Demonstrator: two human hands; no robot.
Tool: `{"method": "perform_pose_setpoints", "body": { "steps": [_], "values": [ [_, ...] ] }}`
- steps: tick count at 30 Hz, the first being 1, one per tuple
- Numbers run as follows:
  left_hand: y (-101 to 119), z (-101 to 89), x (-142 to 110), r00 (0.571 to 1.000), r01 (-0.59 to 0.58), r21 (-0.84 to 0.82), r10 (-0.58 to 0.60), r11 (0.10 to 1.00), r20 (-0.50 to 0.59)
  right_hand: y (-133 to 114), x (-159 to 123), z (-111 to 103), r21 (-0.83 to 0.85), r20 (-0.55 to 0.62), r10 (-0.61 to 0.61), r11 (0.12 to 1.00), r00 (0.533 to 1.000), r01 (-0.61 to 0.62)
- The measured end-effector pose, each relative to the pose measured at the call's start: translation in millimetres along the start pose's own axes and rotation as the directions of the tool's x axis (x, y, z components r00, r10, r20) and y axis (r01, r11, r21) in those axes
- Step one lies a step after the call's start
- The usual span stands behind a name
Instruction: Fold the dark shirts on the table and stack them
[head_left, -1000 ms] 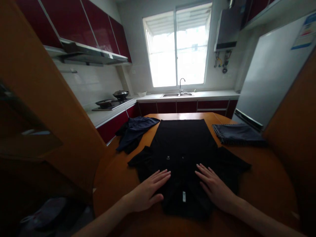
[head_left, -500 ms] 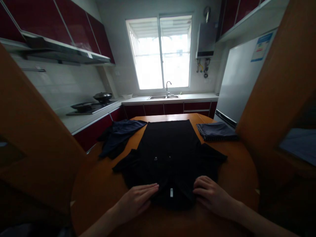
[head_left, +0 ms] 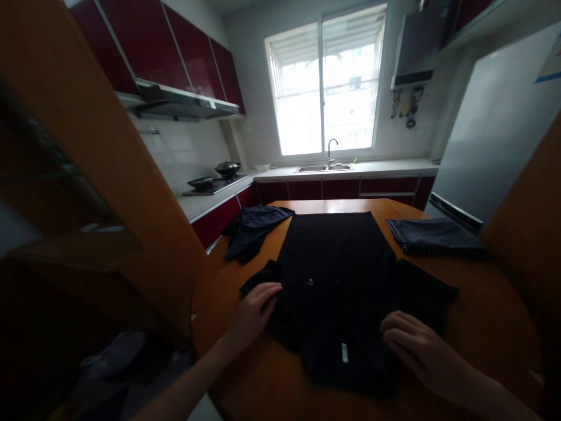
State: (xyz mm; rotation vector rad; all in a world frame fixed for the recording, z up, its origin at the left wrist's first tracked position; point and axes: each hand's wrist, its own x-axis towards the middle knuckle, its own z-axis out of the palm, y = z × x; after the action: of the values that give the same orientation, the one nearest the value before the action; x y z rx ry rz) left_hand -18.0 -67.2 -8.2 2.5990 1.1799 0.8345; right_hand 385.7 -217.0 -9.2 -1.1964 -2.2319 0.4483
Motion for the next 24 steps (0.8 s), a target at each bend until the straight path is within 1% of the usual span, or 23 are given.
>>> {"method": "perform_pose_setpoints", "body": {
  "steps": [1, 2, 4, 5, 6, 7, 8, 10, 12, 14, 17, 20, 24],
  "values": [
    [-18, -1.8, 3, 0.984, 0.154, 0.056, -0.148, 0.986, -0.098, 1, 9, 1, -0.001, -0.025, -0.006, 1.0, 1.0, 0.006],
    [-36, -4.2, 6, 0.956, 0.28, 0.112, -0.266, 0.953, -0.128, 1, 19, 3, -0.006, -0.041, -0.012, 1.0, 0.999, 0.012],
    [-67, -10.3, 10, 0.865, 0.501, 0.195, -0.485, 0.843, -0.128, -3, 41, 10, -0.011, -0.046, -0.019, 1.0, 0.999, 0.018],
    [-78, -13.5, 12, 0.818, 0.574, 0.209, -0.565, 0.792, -0.104, -7, 53, 14, -0.011, -0.038, -0.021, 1.0, 0.999, 0.02],
    [-85, -16.5, 13, 0.775, 0.628, 0.184, -0.627, 0.756, -0.072, -13, 65, 20, -0.009, -0.021, -0.024, 1.0, 0.999, 0.024],
    [-90, -19.0, 14, 0.746, 0.663, 0.129, -0.666, 0.737, -0.028, -19, 76, 26, -0.006, 0.001, -0.032, 0.999, 0.999, 0.032],
    [-92, -20.9, 15, 0.731, 0.68, 0.058, -0.682, 0.731, 0.023, -26, 86, 32, -0.003, 0.032, -0.045, 0.999, 0.998, 0.045],
    [-92, -22.8, 17, 0.729, 0.683, -0.079, -0.675, 0.726, 0.112, -41, 102, 47, 0.003, 0.117, -0.088, 0.996, 0.989, 0.088],
    [-89, -23.2, 21, 0.745, 0.667, -0.151, -0.651, 0.729, 0.148, -54, 113, 62, 0.003, 0.215, -0.136, 0.99, 0.967, 0.139],
    [-86, -23.8, 25, 0.761, 0.647, -0.195, -0.636, 0.737, 0.126, -63, 117, 76, -0.013, 0.28, -0.17, 0.983, 0.945, 0.181],
    [-86, -27.1, 33, 0.77, 0.625, -0.265, -0.636, 0.734, 0.053, -70, 117, 91, -0.082, 0.325, -0.201, 0.967, 0.924, 0.239],
    [-87, -31.2, 39, 0.763, 0.615, -0.298, -0.646, 0.73, -0.007, -70, 114, 97, -0.137, 0.348, -0.193, 0.958, 0.918, 0.253],
    [-89, -32.7, 39, 0.773, 0.602, -0.258, -0.633, 0.755, -0.049, -71, 112, 98, -0.105, 0.352, -0.18, 0.968, 0.919, 0.229]
  ]
}}
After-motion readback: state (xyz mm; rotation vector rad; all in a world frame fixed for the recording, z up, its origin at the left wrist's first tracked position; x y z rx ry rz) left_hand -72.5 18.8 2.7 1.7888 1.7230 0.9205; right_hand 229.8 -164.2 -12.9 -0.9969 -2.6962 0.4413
